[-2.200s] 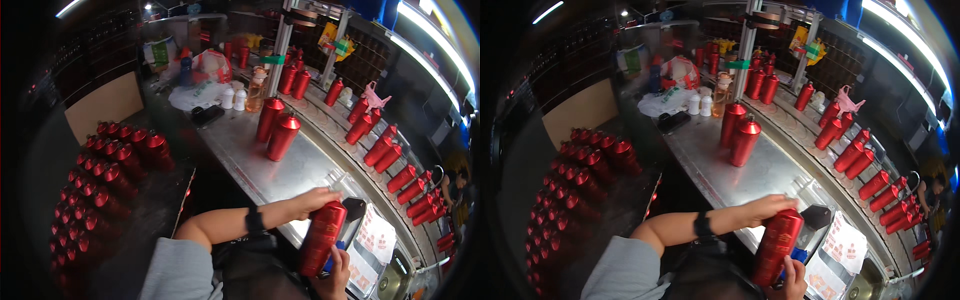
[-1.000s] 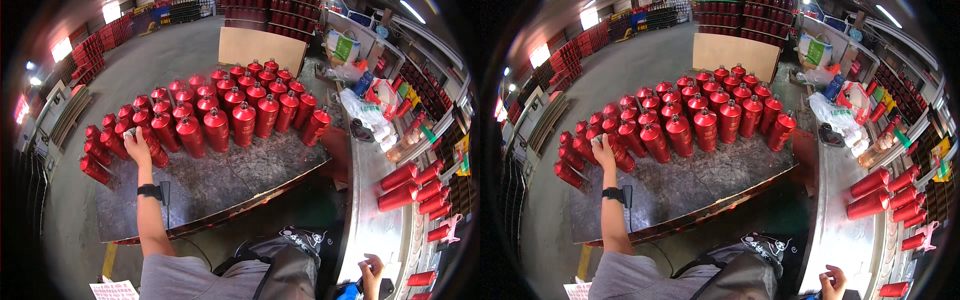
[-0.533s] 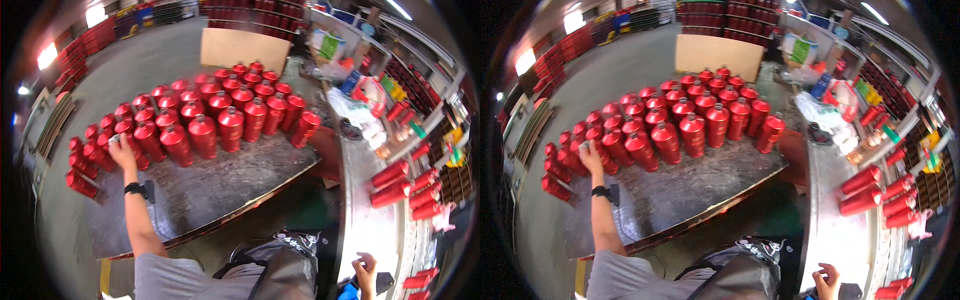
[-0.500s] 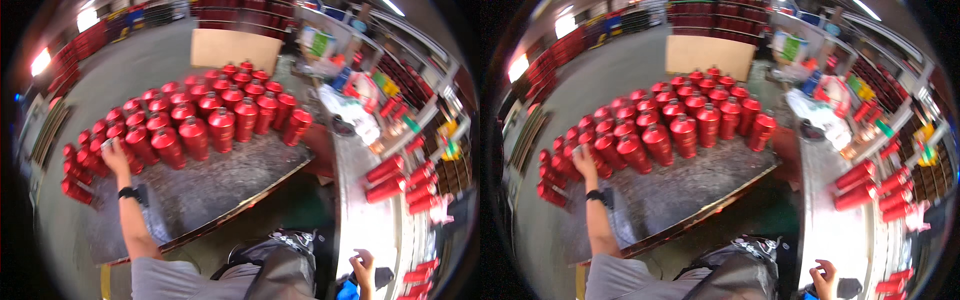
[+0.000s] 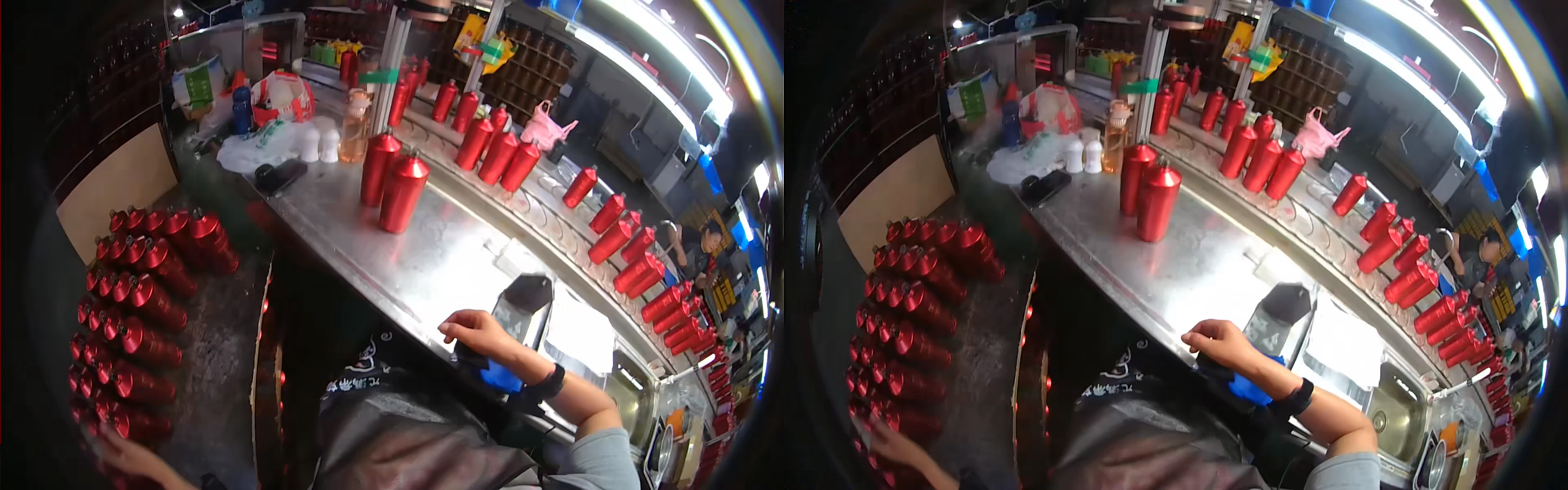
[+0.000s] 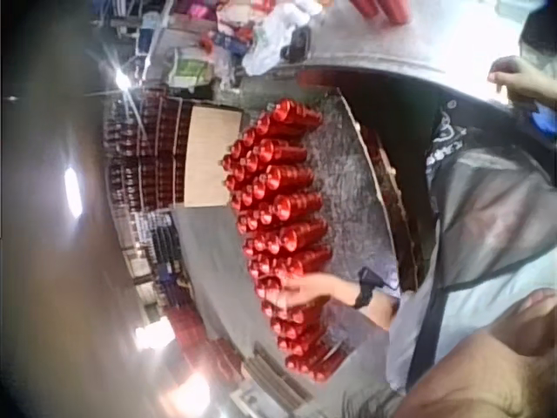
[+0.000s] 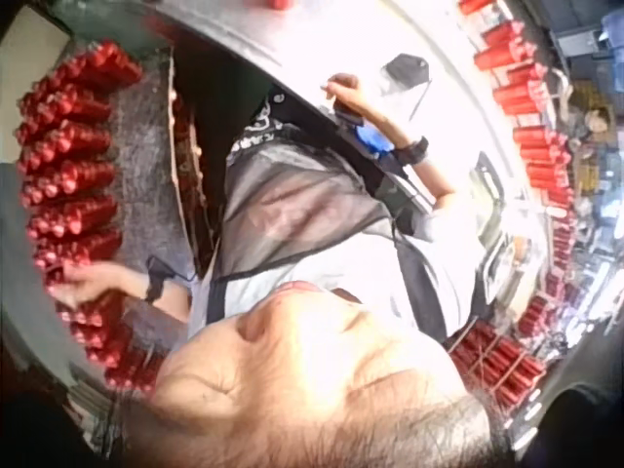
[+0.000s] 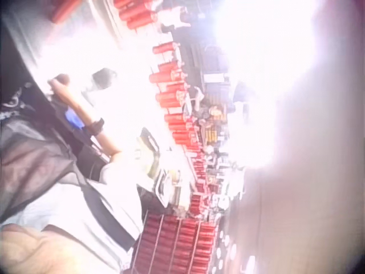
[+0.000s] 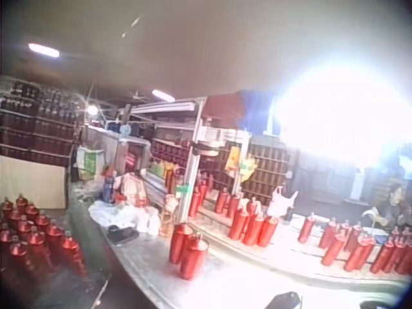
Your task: Applying adhesive labels to red metal bottles on a fabrication assembly line.
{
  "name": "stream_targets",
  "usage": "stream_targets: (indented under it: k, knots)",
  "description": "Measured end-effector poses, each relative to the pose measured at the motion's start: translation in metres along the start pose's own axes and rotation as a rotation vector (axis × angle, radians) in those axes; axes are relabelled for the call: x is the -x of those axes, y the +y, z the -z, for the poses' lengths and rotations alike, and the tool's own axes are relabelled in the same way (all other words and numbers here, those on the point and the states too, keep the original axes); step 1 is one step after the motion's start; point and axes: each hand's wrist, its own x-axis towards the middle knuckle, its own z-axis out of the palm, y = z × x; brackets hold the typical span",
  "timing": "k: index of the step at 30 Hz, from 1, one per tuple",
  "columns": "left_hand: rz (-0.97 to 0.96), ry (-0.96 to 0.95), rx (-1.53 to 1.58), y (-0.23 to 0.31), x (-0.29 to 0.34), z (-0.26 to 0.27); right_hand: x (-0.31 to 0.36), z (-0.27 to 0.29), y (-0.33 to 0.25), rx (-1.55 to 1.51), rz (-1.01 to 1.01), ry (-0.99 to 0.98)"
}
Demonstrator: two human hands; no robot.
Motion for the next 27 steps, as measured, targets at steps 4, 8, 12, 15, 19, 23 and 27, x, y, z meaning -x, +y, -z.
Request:
stream_targets:
  k: [4,8,12,15,19,23,27]
  knots:
    - [0.341,-0.552,0.86,0.16,0.093,-0.088,0.0,0.003,0.023,-0.285,0.065,0.056]
    - [0.771,-1.284,1.125,0.267,0.181,-0.139,-0.002,0.005,0.041,-0.268,0.078,0.006]
    - [0.862,-1.492,1.088,0.32,0.247,-0.21,-0.003,0.012,0.048,-0.215,0.024,0.067]
    - [0.591,-1.358,0.976,0.332,0.267,-0.243,-0.008,0.019,0.055,-0.149,0.034,0.095]
    - [0.683,-1.456,0.707,0.329,0.267,-0.253,-0.027,0.029,0.048,-0.085,0.007,0.059]
    - [0.735,-1.533,0.681,0.324,0.268,-0.265,-0.073,0.035,0.06,0.015,0.08,0.025]
    - [0.655,-1.494,0.648,0.334,0.252,-0.249,-0.1,0.033,0.042,0.506,0.153,0.07]
